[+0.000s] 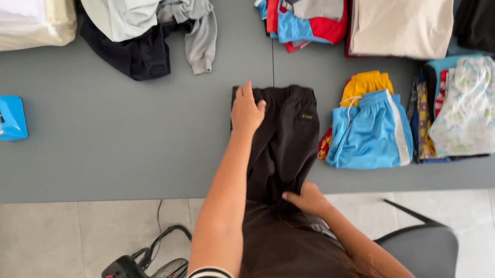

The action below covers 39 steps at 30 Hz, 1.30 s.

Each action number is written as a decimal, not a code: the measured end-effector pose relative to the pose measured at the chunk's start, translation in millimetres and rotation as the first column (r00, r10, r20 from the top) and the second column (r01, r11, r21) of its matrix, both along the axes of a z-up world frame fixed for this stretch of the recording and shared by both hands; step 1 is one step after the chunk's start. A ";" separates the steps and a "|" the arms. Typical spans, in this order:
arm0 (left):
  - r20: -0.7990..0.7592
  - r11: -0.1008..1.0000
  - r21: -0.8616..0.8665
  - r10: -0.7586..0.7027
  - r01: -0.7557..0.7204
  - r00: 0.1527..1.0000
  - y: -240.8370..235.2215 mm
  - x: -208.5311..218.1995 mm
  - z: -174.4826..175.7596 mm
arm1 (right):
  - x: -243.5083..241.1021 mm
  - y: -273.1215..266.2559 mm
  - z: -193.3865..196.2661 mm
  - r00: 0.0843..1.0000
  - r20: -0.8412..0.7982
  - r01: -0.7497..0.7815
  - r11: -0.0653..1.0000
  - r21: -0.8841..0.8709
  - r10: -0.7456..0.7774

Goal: Folding and stacking various items of laundry on a table

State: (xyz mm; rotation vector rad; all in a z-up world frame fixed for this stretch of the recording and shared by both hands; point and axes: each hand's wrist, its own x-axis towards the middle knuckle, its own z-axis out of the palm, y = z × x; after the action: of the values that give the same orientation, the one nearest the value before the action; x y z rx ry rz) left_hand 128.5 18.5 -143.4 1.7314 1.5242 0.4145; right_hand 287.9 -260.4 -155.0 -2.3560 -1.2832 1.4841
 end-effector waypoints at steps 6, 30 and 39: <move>-0.194 0.991 -0.122 -0.082 0.059 0.978 -17.5 19.5 7.0 | 57.2 14.4 62.3 0.887 -0.086 -0.455 0.891 -0.003 0.453; 0.208 0.854 0.519 -0.160 0.030 0.965 -205.1 -280.6 487.7 | -39.9 199.6 417.0 0.267 0.208 -0.565 -0.022 0.825 0.941; -0.137 0.734 0.607 -0.282 0.305 0.950 -214.8 -252.9 582.1 | -118.8 176.6 491.5 0.084 0.179 -0.485 -0.117 0.867 0.980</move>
State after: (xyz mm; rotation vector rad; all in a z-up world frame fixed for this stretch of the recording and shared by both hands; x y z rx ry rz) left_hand -124.4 -196.3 438.8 2.4640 1.1583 0.7907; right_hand 169.0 -83.9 336.5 -0.1346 -2.5953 1.0047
